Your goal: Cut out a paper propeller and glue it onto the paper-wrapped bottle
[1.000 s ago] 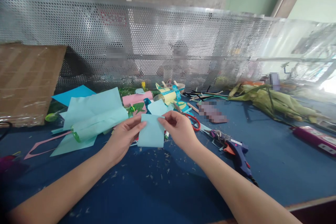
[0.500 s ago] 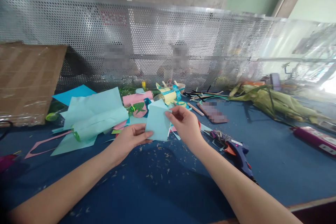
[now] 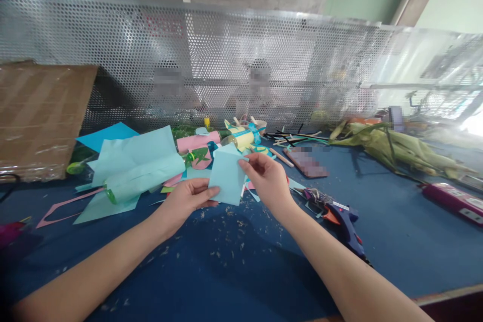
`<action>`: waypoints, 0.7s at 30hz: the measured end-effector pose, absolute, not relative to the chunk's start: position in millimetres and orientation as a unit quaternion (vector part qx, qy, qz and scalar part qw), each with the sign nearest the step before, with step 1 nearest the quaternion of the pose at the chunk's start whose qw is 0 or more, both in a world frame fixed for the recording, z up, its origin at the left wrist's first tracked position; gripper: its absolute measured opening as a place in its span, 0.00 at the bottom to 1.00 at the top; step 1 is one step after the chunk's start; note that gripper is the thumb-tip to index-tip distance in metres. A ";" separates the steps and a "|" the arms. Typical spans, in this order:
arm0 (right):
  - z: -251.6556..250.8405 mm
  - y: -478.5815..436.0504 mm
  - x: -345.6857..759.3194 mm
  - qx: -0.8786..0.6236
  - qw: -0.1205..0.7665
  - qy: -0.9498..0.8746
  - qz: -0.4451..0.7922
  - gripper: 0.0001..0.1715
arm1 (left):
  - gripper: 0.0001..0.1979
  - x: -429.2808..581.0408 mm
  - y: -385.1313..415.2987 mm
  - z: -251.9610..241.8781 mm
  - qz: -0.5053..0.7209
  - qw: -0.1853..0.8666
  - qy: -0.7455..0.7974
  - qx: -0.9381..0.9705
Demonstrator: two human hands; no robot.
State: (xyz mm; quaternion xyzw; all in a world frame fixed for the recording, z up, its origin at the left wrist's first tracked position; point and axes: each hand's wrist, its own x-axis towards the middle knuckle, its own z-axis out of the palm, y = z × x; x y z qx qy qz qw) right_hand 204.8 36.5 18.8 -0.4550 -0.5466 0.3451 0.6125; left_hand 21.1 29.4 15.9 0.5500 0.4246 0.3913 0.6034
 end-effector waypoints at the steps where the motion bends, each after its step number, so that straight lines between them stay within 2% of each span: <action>1: 18.8 36.6 204.8 -0.455 0.612 -0.547 0.344 0.17 | 0.08 21.2 29.5 15.9 0.393 0.604 0.424 0.549; 11: 15.1 40.8 209.4 -0.455 0.623 -0.554 0.313 0.14 | 0.08 21.7 28.4 14.2 0.367 0.619 0.421 0.553; 21: 14.6 43.0 210.0 -0.452 0.625 -0.535 0.344 0.20 | 0.08 21.6 29.4 12.9 0.361 0.626 0.430 0.541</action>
